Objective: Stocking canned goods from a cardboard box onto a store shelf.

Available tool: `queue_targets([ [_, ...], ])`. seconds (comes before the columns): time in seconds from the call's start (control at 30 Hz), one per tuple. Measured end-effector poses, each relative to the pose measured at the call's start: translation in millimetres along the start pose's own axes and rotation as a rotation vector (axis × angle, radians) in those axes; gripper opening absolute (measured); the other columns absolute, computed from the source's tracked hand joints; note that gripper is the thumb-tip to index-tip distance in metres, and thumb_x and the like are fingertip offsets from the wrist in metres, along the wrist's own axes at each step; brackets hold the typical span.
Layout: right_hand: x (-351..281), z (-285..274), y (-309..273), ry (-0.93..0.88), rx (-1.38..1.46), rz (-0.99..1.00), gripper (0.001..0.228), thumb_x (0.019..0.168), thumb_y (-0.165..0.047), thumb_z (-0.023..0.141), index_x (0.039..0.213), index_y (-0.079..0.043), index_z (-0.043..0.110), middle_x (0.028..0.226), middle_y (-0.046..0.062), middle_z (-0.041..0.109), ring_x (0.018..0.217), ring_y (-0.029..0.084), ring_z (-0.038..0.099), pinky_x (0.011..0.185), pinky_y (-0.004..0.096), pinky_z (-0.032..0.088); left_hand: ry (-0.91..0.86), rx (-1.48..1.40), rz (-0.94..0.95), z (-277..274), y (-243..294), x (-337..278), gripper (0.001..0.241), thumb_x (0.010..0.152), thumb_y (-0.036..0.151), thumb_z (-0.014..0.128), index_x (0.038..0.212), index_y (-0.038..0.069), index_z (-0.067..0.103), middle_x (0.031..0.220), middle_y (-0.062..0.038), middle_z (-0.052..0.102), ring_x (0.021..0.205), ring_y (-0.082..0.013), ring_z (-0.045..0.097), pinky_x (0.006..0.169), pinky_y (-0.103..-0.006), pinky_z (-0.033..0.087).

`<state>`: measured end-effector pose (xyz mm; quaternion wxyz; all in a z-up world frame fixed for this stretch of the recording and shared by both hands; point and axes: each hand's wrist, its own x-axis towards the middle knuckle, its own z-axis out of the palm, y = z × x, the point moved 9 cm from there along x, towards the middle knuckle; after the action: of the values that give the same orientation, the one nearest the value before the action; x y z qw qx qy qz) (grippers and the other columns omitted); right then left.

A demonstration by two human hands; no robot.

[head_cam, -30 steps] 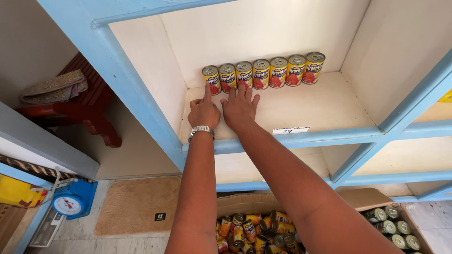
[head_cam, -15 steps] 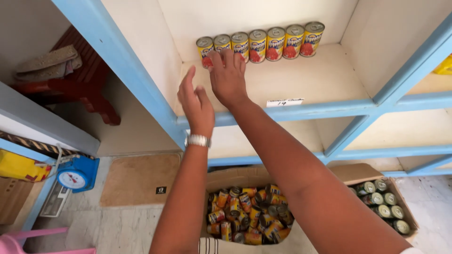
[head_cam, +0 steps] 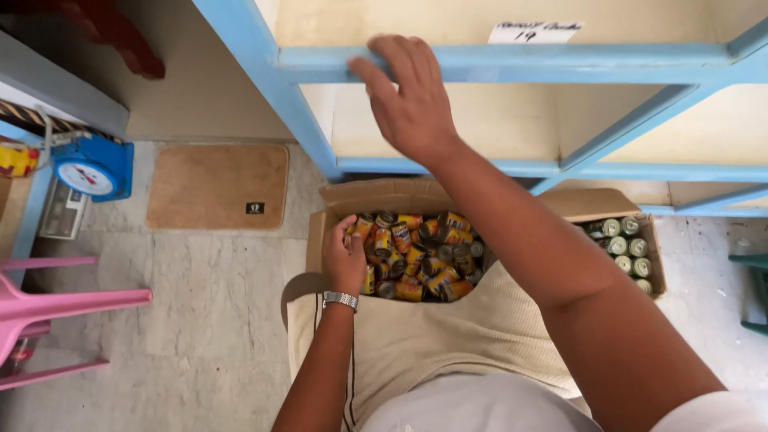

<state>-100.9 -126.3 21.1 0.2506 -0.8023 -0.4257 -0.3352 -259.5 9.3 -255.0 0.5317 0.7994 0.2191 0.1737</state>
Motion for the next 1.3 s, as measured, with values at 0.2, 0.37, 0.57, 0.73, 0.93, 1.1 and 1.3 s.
queue_targets([
  [0.2, -140.4, 80.2, 10.0, -0.221, 0.16, 0.235, 0.059, 0.09, -0.002, 0.067, 0.146, -0.014, 0.052, 0.155, 0.027, 0.035, 0.139, 0.047, 0.036, 0.113, 0.059, 0.036, -0.105, -0.03, -0.073, 47.8, -136.9, -4.5, 0.035, 0.091, 0.008, 0.068, 0.126, 0.008, 0.067, 0.119, -0.009, 0.07, 0.102, -0.0199, 0.07, 0.09, -0.0328, 0.056],
  [0.37, -280.9, 161.2, 27.4, -0.597, 0.355, 0.58, 0.044, 0.092, -0.004, 0.064, 0.135, -0.013, 0.059, 0.143, 0.021, 0.05, 0.127, 0.044, 0.054, 0.104, 0.05, 0.049, -0.281, 0.143, -0.218, 70.4, -147.6, -1.4, 0.032, 0.09, 0.013, 0.071, 0.122, 0.009, 0.07, 0.11, -0.01, 0.075, 0.097, -0.0208, 0.072, 0.088, -0.0344, 0.057],
  [0.57, -371.7, 223.5, 19.6, -0.832, 0.478, 0.707, 0.042, 0.093, -0.006, 0.061, 0.135, -0.011, 0.058, 0.139, 0.017, 0.054, 0.121, 0.039, 0.06, 0.099, 0.047, 0.052, -0.253, 0.099, -0.304, 93.4, -221.0, 12.3, 0.034, 0.089, 0.015, 0.073, 0.122, 0.01, 0.07, 0.108, -0.009, 0.076, 0.099, -0.0223, 0.072, 0.087, -0.0357, 0.056],
  [0.73, -403.6, 264.6, 5.7, -1.149, 0.383, 0.737, 0.054, 0.088, -0.008, 0.066, 0.14, -0.016, 0.055, 0.14, 0.015, 0.054, 0.124, 0.038, 0.057, 0.102, 0.046, 0.049, -0.314, 0.413, -0.312, 93.5, -264.6, 3.3, 0.036, 0.09, 0.017, 0.065, 0.125, 0.012, 0.068, 0.107, -0.014, 0.074, 0.099, -0.0318, 0.071, 0.089, -0.0426, 0.057],
  [0.93, -450.6, 335.2, -1.1, -1.209, 0.358, 0.633, 0.066, 0.083, -0.016, 0.075, 0.145, -0.023, 0.054, 0.141, 0.016, 0.057, 0.129, 0.038, 0.055, 0.106, 0.046, 0.048, -0.542, 0.688, -0.352, 87.1, -182.5, -0.6, 0.041, 0.085, 0.013, 0.064, 0.126, 0.017, 0.069, 0.123, -0.022, 0.065, 0.111, -0.0411, 0.063, 0.093, -0.0509, 0.053],
  [1.1, -462.4, 371.7, -9.5, -1.324, 0.316, 0.617, 0.089, 0.075, -0.026, 0.085, 0.152, -0.029, 0.04, 0.146, 0.016, 0.052, 0.133, 0.039, 0.048, 0.111, 0.051, 0.041, -0.687, 0.706, -0.398, 99.9, -197.9, -13.8, 0.034, 0.087, 0.018, 0.065, 0.12, 0.014, 0.071, 0.127, -0.02, 0.066, 0.118, -0.0405, 0.062, 0.097, -0.0515, 0.053],
  [1.3, -475.4, 404.9, -19.8, -1.526, 0.281, 0.706, 0.112, 0.074, -0.029, 0.09, 0.158, -0.048, 0.018, 0.158, 0.025, 0.028, 0.141, 0.048, 0.037, 0.115, 0.056, 0.033, -0.712, 0.71, -0.383, 103.6, -209.7, -14.0, 0.035, 0.087, 0.021, 0.067, 0.122, 0.013, 0.069, 0.127, -0.021, 0.066, 0.12, -0.0394, 0.061, 0.099, -0.0506, 0.052],
])
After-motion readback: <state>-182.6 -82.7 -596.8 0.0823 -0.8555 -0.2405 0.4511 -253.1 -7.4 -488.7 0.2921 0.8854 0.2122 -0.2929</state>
